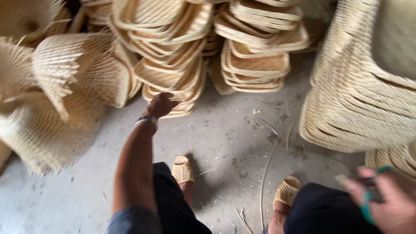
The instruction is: The person trims the edges of woven bamboo trays using scissors and moves them between stacks on the floor.
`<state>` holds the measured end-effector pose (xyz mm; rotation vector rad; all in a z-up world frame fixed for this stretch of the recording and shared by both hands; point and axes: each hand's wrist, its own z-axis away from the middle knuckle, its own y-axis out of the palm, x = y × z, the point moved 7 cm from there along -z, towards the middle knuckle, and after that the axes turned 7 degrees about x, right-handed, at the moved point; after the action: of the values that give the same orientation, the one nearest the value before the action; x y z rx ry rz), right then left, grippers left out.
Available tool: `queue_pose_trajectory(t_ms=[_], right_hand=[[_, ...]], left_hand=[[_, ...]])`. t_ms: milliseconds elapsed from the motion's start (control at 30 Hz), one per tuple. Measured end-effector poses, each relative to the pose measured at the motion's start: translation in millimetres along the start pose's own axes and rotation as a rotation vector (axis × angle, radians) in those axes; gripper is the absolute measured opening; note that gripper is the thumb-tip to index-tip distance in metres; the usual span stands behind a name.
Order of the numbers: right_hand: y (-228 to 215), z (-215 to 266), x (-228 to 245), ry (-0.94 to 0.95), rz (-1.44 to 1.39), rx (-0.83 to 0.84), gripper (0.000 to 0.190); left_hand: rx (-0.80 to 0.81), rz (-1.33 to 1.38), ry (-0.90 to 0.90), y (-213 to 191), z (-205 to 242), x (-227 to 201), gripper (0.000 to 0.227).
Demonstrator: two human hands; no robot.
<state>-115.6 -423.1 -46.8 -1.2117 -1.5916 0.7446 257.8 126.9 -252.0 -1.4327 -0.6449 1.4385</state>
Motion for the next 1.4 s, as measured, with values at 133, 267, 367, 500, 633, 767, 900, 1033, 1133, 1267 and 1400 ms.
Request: queue_pose_trajectory(t_ms=[133,267,367,500,633,767,900,1033,1133,1267,1400], right_hand=[[49.5,-44.9,114.1,-0.393,-0.160,0.312,0.041],[123.2,-56.5,133.8,-0.409,-0.011,0.715,0.031],[166.2,-59.2,113.0,-0.305,0.102,0.934,0.038],[201.5,-63.0,96.5,-0.202,0.193,1.083,0.043],[215.8,-67.1,106.3,-0.214,0.184,1.117,0.045],[217.2,-71.2,117.1,-0.175,0.179,1.176,0.044],[209.4,-75.0,126.7,-0.110,0.208,1.187,0.044],[200.2,-78.6,133.4,-0.080,0.204,1.185,0.041],[199.4,-78.0,133.4,-0.094,0.196,1.167,0.043],[203.7,-76.4,126.4,-0.161,0.147,1.055,0.032],[208.6,-75.1,123.3,-0.232,0.132,0.959,0.023]], left_hand=[[-0.096,0.062,-0.149,17.7,-1.7,28.2,0.063],[-0.236,0.116,-0.139,16.7,-15.2,36.1,0.065],[-0.503,0.187,-0.220,5.9,-18.9,43.9,0.069],[-0.425,0.689,-0.486,22.9,-31.2,71.0,0.078],[-0.302,1.444,-0.456,51.4,-47.5,72.0,0.082],[-0.337,1.659,-0.397,63.4,-60.0,64.0,0.081],[-0.667,1.762,-0.395,52.5,-66.4,64.2,0.068],[-0.834,0.925,-0.696,23.3,-47.5,56.3,0.037],[-0.921,0.696,-0.721,-1.6,-35.0,50.1,0.031],[-0.998,0.519,-0.558,-48.4,-10.5,65.2,0.045],[-1.022,0.392,-0.367,-115.7,33.2,92.7,0.060]])
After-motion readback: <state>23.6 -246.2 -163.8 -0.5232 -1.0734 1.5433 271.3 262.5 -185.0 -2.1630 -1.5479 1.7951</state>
